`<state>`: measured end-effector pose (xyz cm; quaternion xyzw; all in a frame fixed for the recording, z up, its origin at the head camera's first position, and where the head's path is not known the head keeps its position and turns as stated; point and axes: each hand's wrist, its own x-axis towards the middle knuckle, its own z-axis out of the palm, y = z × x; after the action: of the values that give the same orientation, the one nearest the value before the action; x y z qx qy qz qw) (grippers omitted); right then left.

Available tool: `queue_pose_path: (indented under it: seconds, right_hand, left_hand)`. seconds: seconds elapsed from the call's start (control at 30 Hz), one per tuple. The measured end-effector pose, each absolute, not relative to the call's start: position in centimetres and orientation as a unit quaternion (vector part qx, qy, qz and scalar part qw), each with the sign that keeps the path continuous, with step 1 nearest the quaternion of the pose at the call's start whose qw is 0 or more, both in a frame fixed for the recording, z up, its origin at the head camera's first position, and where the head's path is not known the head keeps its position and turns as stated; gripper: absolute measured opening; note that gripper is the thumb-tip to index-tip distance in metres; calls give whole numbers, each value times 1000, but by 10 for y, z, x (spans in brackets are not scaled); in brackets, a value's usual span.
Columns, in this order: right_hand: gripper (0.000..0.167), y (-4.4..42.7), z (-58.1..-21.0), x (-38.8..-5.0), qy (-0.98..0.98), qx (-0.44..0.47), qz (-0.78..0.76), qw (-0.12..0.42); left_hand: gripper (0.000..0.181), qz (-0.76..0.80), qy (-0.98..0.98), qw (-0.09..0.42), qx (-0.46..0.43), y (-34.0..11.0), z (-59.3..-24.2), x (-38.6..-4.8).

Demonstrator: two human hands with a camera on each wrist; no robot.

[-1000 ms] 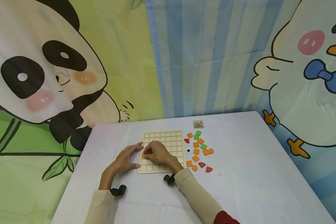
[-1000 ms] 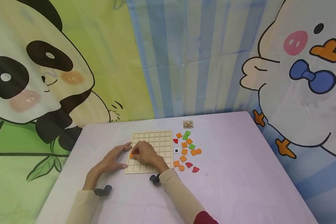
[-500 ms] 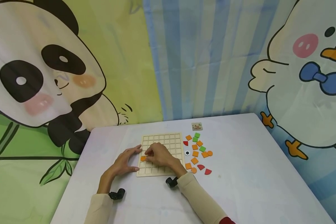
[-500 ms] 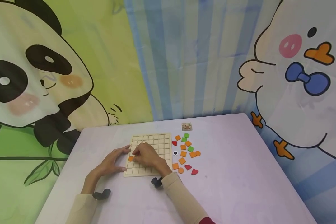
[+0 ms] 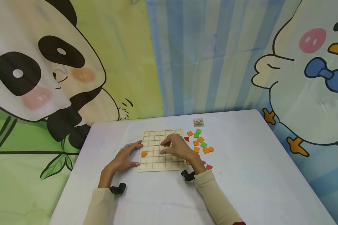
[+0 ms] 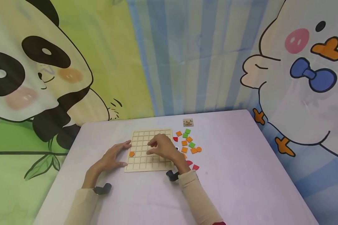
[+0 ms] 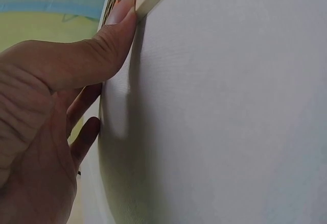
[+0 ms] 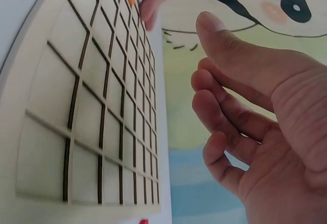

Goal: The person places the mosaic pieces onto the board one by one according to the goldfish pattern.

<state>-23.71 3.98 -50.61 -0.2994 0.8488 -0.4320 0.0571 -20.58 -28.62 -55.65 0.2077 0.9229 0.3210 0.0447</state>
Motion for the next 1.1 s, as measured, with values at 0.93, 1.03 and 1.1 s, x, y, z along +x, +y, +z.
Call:
queue_pose_path:
  seconds: [0.93,1.03,1.1]
  right_hand:
    - [33,149,-526,-204,871,-225,-434,49]
    - [35,155,-528,-199,888,-208,-407,62]
    - [36,158,-529,-197,897,-198,-391,65]
  left_hand:
    - [91,324,917,6,233,-287,-563,-208]
    - [91,324,917,7,231,-287,-561,-208]
    - [91,325,919,16,223,-286,-559,-207]
